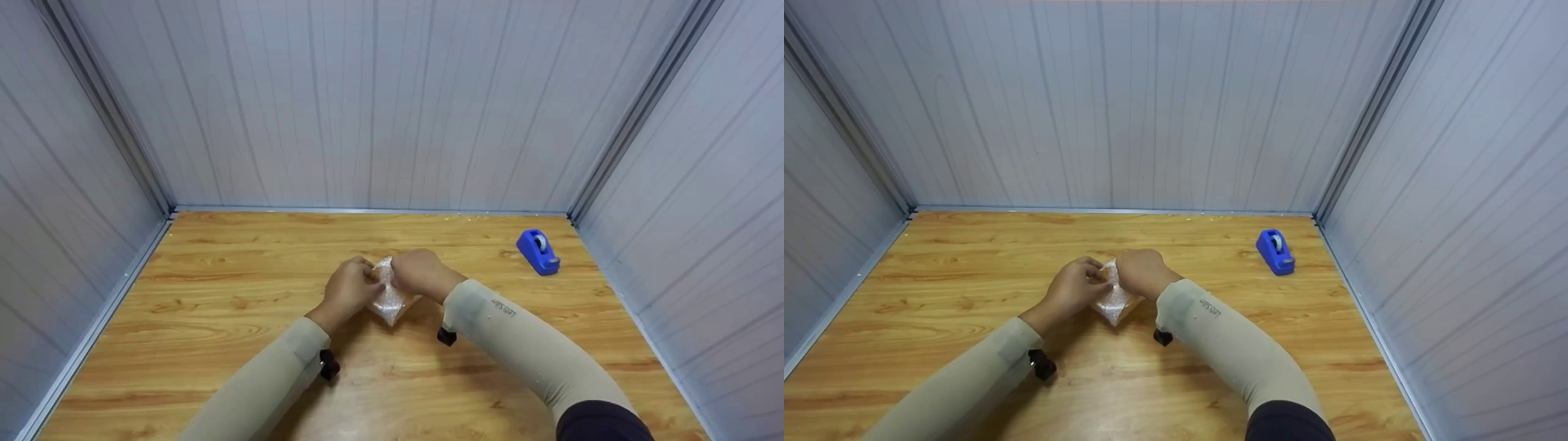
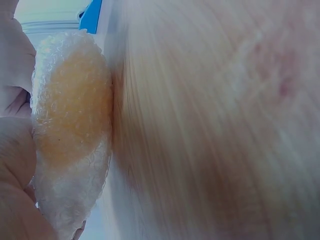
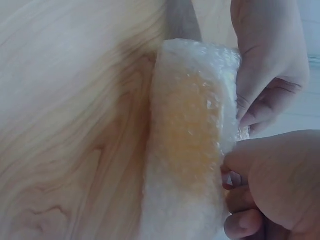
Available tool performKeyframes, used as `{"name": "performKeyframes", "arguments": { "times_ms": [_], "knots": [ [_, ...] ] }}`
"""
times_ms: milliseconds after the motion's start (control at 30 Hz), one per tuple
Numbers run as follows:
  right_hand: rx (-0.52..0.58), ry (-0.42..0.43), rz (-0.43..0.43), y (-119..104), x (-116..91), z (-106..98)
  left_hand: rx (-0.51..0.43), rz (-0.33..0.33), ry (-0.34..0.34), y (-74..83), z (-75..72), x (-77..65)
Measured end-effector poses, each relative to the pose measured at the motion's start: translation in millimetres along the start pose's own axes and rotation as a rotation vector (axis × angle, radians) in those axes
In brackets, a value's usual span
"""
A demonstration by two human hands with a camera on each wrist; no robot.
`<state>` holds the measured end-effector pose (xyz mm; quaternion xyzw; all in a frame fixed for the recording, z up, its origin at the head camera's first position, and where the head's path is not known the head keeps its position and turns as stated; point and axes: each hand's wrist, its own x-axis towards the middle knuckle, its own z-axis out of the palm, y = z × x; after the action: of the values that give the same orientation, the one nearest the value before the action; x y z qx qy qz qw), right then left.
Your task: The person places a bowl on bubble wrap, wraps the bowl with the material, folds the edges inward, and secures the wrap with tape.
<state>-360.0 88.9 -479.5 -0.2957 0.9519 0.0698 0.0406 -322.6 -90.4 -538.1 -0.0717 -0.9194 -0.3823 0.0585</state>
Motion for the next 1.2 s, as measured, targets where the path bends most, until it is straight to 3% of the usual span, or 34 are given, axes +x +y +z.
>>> {"name": "performKeyframes", "arguments": {
  "times_ms": [367,633,867,1200],
  "knots": [
    [0.133,0.033,0.126,7,-3,6,0.014,-0.046,-0.006,5.0,-0.7,-2.0],
    [0.480,-0.039,0.165,26,-10,10,0.024,-0.052,-0.003,3.3,-1.1,-2.4],
    [0.707,-0.033,0.203,33,-10,22,0.027,-0.064,0.008,3.5,0.4,-3.3],
    [0.786,-0.028,0.219,32,-12,24,-0.020,-0.055,0.038,7.2,-0.8,-3.2]
  ]
}}
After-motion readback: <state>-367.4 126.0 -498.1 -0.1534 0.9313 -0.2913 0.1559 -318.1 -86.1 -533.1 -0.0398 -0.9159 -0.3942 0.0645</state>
